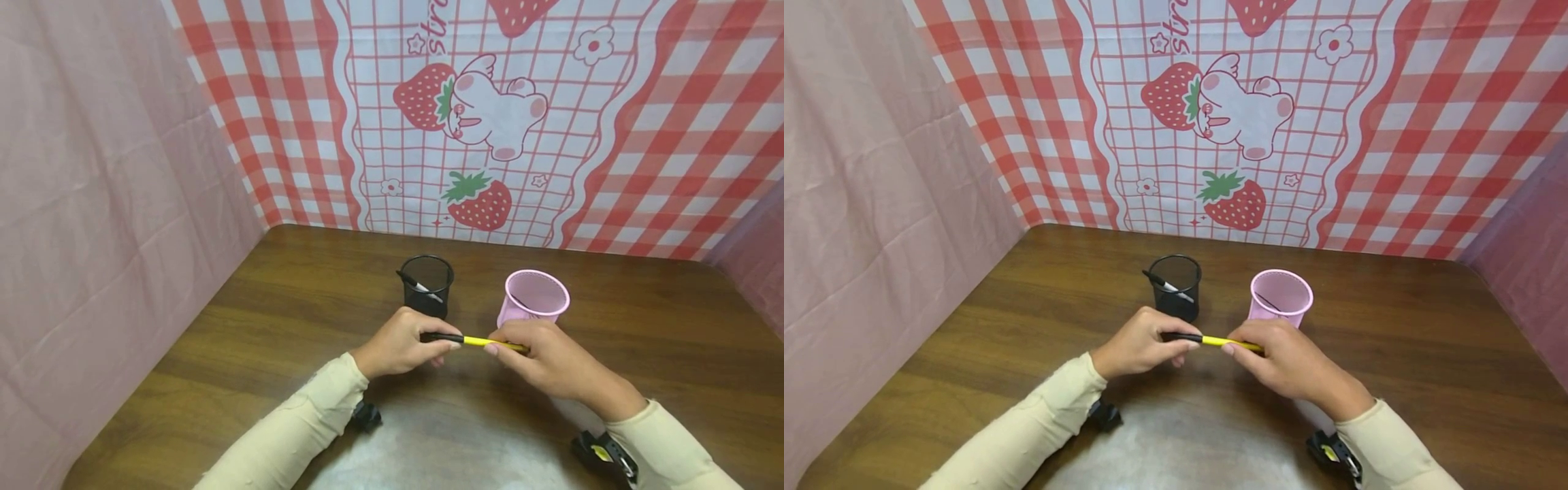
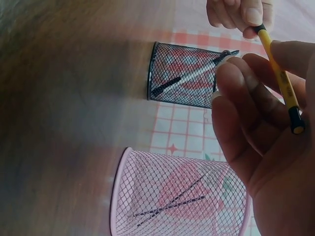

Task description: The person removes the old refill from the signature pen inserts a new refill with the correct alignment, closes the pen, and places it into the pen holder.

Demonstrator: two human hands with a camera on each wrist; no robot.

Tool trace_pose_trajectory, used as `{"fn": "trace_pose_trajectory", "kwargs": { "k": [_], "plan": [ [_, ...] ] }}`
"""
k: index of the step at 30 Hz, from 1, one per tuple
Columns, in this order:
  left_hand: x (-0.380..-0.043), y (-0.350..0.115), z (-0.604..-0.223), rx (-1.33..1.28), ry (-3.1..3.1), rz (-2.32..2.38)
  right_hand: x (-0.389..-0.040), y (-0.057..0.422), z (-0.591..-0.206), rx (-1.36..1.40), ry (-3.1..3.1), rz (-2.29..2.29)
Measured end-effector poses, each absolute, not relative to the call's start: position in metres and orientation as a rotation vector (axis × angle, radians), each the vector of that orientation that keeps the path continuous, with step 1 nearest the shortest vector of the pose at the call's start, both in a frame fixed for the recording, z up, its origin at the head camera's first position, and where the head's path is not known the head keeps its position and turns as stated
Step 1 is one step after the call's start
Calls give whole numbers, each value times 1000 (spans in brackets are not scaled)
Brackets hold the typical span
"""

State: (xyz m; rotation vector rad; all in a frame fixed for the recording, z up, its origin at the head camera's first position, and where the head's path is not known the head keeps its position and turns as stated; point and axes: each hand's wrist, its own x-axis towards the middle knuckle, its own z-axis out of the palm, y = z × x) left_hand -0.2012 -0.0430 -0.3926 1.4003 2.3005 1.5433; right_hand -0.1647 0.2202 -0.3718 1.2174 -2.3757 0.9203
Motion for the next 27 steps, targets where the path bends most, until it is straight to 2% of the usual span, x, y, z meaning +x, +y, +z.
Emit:
{"fn": "trace_pose_trajectory", "kwargs": {
  "k": [27],
  "plan": [
    [-201,-45,-391,1370,2288,1557,-165,218,-374,1186,-2328,907]
  ]
}}
